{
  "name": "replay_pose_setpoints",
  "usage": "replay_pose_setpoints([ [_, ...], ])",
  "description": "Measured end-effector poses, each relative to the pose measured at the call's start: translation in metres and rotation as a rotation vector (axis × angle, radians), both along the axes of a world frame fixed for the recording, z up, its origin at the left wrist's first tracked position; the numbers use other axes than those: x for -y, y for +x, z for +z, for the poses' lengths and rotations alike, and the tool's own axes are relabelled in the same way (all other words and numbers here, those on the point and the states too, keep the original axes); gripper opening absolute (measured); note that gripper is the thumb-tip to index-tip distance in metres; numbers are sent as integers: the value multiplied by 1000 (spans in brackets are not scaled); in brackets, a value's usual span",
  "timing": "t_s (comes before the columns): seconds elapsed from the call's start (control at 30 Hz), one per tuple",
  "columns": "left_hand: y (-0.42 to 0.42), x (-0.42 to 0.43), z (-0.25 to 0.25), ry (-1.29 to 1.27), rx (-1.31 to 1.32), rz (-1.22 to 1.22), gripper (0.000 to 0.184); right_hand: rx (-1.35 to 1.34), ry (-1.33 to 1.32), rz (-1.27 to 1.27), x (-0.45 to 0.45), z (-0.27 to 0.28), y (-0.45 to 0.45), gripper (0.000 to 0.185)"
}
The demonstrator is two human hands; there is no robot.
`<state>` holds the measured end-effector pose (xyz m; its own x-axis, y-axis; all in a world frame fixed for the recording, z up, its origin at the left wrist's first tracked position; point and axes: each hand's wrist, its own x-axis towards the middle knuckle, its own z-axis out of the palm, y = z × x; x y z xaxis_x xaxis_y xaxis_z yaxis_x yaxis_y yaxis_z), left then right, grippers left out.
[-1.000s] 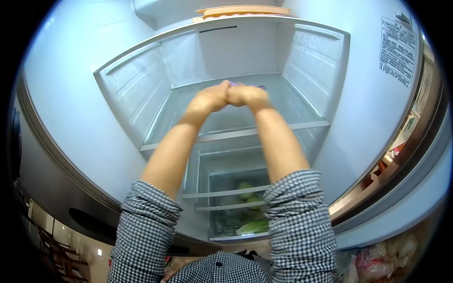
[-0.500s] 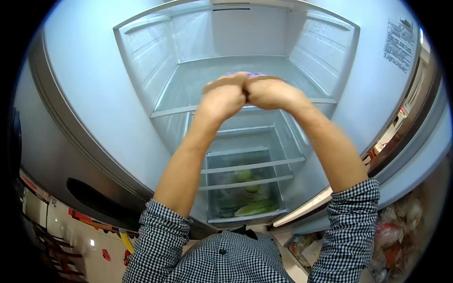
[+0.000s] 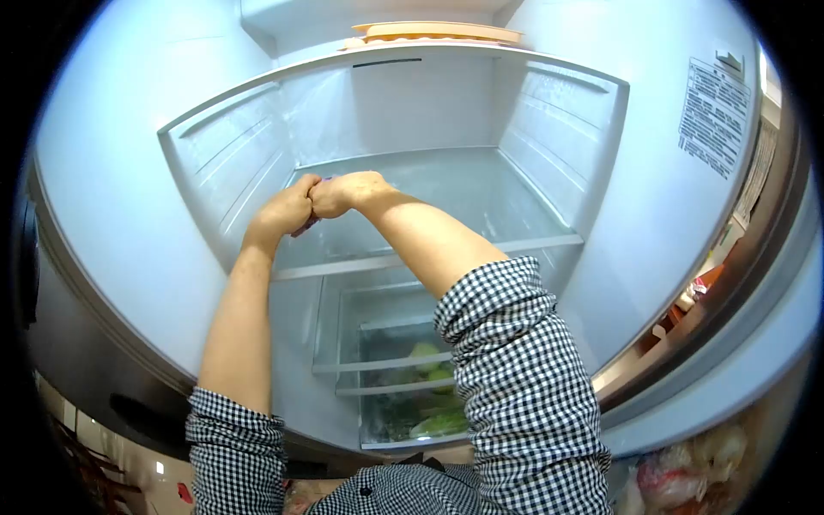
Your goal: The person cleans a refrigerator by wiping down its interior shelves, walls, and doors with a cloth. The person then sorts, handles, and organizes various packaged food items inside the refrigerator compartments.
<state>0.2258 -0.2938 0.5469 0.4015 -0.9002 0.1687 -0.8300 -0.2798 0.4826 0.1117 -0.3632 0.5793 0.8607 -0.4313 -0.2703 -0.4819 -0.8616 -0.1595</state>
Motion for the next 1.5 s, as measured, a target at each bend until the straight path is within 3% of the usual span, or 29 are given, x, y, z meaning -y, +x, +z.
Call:
replay_pose_setpoints([
  [0.03, -3, 4, 12, 109, -89, 25, 33, -5, -3, 40, 9, 1, 5, 50],
  [0.13, 15, 46, 5, 154, 49, -63, 37, -1, -22, 155, 54, -9, 25, 54],
  [0.17, 22, 60, 6, 154, 78, -96, 40, 91, -52, -10, 69, -27, 32, 56],
  [0.23, 11, 71, 16, 191, -80, -157, 46, 173, -87, -7, 51, 4, -2, 61],
  [0.3, 6, 96, 17, 220, -217, -216, 49, 148, -91, 25, 100, -11, 4, 63],
  [0.47, -51, 155, 25, 289, -48, -226, 51, 166, -96, -201, 142, -12, -51, 60],
  [0.53, -81, 175, 20, 254, 133, -252, 52, 174, -105, -286, 159, -12, -83, 55],
  [0.63, -125, 187, 18, 195, 126, -303, 53, 81, -116, -308, 209, -30, -116, 47],
  [0.8, -161, 152, 21, 76, 171, -362, 41, 164, -151, -389, 180, -37, -161, 42],
  [0.9, -171, 116, 14, 70, 283, -397, 34, 319, -191, -274, 141, -47, -180, 38],
  [1.0, -174, 65, 11, 5, 246, -454, 28, 335, -188, -394, 59, -32, -192, 37],
  [1.2, -159, -13, 9, 46, 447, -330, 28, 476, -140, -430, -29, -40, -162, 33],
  [1.23, -149, -26, 7, 22, 433, -317, 28, 386, -197, -420, -43, -36, -151, 32],
  [1.33, -121, -63, 6, -36, 398, -252, 27, 533, -254, -356, -87, -37, -123, 30],
  [1.5, -138, -83, -8, -214, 436, -110, 23, 721, -373, -345, -86, -58, -122, 23],
])
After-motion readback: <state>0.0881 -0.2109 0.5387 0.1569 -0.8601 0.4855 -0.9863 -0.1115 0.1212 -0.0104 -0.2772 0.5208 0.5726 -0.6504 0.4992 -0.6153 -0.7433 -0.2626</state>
